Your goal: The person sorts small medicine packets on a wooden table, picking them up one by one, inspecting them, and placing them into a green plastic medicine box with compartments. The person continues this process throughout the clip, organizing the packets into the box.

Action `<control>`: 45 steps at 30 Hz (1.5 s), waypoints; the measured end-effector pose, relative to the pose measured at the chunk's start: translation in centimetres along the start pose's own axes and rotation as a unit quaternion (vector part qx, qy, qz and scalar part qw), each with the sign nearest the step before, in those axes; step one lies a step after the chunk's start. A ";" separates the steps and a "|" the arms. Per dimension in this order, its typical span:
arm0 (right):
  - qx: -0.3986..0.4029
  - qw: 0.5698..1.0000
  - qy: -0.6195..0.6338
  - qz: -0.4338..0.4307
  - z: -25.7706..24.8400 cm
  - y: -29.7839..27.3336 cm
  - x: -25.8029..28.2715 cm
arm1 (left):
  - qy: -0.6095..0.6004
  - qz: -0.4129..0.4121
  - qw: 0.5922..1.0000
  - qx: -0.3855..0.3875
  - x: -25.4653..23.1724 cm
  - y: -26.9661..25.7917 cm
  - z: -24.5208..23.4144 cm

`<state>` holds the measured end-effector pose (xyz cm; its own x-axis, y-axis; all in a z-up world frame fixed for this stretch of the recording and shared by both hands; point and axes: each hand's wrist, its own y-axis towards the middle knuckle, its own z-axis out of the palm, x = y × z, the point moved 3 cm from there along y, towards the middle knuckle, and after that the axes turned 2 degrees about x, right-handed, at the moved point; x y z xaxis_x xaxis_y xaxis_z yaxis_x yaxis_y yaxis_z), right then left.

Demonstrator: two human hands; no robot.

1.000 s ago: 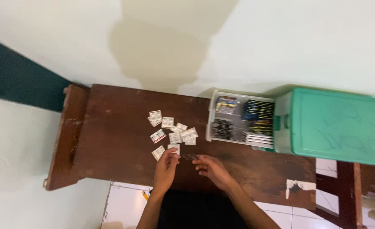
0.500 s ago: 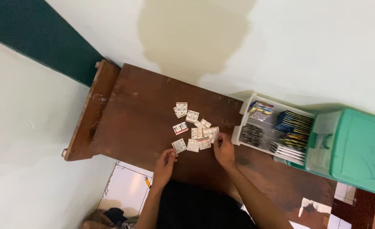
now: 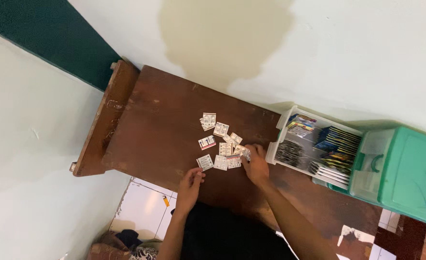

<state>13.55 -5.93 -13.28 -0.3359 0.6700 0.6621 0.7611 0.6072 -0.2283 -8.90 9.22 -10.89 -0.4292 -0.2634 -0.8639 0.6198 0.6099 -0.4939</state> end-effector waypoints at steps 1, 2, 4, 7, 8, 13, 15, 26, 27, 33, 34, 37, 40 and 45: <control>-0.013 1.000 0.005 -0.004 0.0 -0.2 -0.2 | 0.010 -0.009 1.000 0.001 0.0 0.2 0.1; -0.026 1.000 0.011 -0.008 -0.1 -0.3 -0.4 | 0.020 -0.019 1.000 0.002 -0.1 0.4 0.2; -0.042 0.998 0.037 0.000 0.0 -1.0 -1.0 | 0.025 -0.013 1.000 0.007 -0.1 0.5 0.4; -0.043 0.995 0.081 0.039 0.1 -1.8 -2.3 | 0.022 0.016 0.999 0.021 -0.2 1.0 1.0; -0.038 0.995 0.080 0.054 0.2 -2.0 -2.5 | 0.030 0.013 0.999 0.024 -0.2 1.2 1.2; -0.058 0.990 0.126 0.038 -0.7 -4.8 -3.7 | 0.042 0.030 0.998 0.046 -0.9 1.8 3.1; -0.068 0.985 0.152 0.044 -1.2 -5.8 -3.4 | 0.070 0.023 0.996 0.056 -1.6 1.6 3.9; -0.020 0.930 0.360 0.073 -7.2 -9.4 0.0 | 0.118 0.068 0.984 0.117 -9.4 -0.9 9.8; -0.028 0.929 0.361 0.075 -7.9 -9.4 0.3 | 0.130 0.074 0.980 0.131 -10.2 -1.2 10.3; -0.063 0.920 0.378 0.081 -11.8 -9.8 1.5 | 0.080 0.138 0.971 0.179 -13.9 -2.5 13.6; -0.066 0.919 0.383 0.071 -12.4 -9.9 1.5 | 0.080 0.142 0.970 0.182 -14.3 -2.6 14.3; -0.079 0.911 0.401 0.051 -14.1 -10.3 1.5 | 0.082 0.155 0.964 0.199 -15.2 -2.9 16.1; -0.099 0.899 0.424 0.051 -15.3 -10.6 1.1 | 0.083 0.164 0.958 0.222 -15.9 -3.1 17.4; -0.120 0.882 0.453 0.055 -16.6 -10.9 0.2 | 0.053 0.168 0.955 0.237 -16.7 -3.6 19.3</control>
<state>14.39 -19.57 1.23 0.2466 0.0364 0.9684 0.8931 0.3795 -0.2417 8.75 -2.95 3.42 -0.2029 -0.0195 -0.9790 0.9515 0.2321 -0.2018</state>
